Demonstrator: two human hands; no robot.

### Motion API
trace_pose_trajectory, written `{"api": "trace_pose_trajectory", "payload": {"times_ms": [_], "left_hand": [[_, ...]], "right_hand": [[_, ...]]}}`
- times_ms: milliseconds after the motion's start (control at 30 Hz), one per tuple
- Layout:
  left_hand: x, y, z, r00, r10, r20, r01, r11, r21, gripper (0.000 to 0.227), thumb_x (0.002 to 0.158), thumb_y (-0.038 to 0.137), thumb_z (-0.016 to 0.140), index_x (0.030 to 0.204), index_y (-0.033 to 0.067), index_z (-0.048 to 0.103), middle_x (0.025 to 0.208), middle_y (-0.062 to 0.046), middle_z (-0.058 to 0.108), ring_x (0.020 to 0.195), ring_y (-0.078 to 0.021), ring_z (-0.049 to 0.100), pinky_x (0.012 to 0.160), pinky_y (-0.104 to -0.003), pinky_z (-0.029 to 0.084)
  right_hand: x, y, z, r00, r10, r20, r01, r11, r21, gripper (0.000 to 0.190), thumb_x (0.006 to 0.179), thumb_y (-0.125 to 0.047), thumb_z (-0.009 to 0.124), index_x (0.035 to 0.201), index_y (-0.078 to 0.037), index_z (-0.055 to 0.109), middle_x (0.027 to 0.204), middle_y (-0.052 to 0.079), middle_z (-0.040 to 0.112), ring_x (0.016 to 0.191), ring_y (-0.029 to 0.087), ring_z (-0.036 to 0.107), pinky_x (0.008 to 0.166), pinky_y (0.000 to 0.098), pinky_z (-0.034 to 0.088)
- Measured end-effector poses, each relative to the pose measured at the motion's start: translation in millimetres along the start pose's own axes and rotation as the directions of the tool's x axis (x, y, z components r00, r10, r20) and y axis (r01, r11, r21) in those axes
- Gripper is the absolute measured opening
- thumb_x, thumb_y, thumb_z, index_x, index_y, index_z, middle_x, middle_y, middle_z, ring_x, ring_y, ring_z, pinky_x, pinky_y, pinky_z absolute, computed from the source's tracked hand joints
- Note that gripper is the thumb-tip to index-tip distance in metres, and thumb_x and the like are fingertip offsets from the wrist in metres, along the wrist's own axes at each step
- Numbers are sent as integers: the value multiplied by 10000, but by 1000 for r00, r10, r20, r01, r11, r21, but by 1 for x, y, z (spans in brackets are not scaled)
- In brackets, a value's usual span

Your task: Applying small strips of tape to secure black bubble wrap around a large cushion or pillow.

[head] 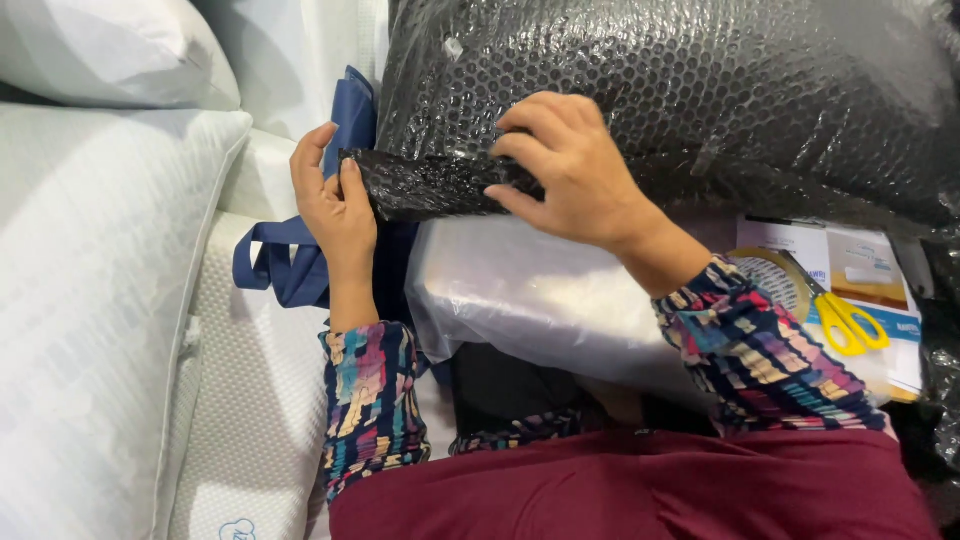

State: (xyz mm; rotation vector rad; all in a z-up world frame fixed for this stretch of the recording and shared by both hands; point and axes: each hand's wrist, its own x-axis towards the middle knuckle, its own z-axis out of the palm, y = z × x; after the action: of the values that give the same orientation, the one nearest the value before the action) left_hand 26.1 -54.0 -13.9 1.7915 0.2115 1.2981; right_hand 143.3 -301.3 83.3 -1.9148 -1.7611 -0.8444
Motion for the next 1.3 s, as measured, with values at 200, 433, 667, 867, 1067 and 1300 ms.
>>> {"api": "trace_pose_trajectory", "payload": {"times_ms": [200,433,667,867,1067,1300], "left_hand": [[-8,-22,-5,929,344,-138,-323,934,152,294,1054,-44,542,1348,-45,549,1288,-159,539,1055,-254,666,741,-302,570],[-3,-26,-3,965,239,-105,-235,971,50,320,1110,-14,515,1420,65,513,1431,-109,504,1351,-232,551,958,-296,590],[13,-21,4,999,19,-37,-15,994,111,368,1035,2,558,1392,91,556,1392,-100,542,993,-140,604,702,-233,519],[14,-22,4,982,-115,-151,127,990,67,371,975,90,675,1331,107,574,1349,-34,571,953,-123,615,846,-256,539],[-7,-16,2,903,-122,-413,138,990,8,521,950,152,815,1376,190,517,1389,55,526,844,-93,568,895,-278,543],[-31,-24,9,857,372,-356,-330,928,173,238,1078,35,588,1306,27,522,1304,-135,490,1061,-270,699,1011,-413,647]], "right_hand": [[16,0,56,999,24,28,-27,996,86,216,883,-271,845,930,-80,758,1084,23,700,1082,199,585,888,347,399],[24,3,60,935,149,322,-224,952,208,172,1018,-232,692,905,-119,756,834,-54,710,904,207,535,856,412,343],[27,-2,73,950,219,223,-244,965,93,117,978,-139,728,982,-97,619,900,33,647,680,258,551,684,411,438],[27,2,79,977,153,146,-154,988,-2,274,907,-116,830,1085,-104,623,1031,58,542,605,226,476,607,365,463],[31,5,77,972,153,178,-155,988,0,221,945,-154,795,1100,-105,646,1035,59,575,579,224,482,596,367,451],[30,7,80,976,137,168,-137,991,-12,215,935,-151,796,1090,-113,651,1029,52,601,598,233,522,575,372,447]]}}
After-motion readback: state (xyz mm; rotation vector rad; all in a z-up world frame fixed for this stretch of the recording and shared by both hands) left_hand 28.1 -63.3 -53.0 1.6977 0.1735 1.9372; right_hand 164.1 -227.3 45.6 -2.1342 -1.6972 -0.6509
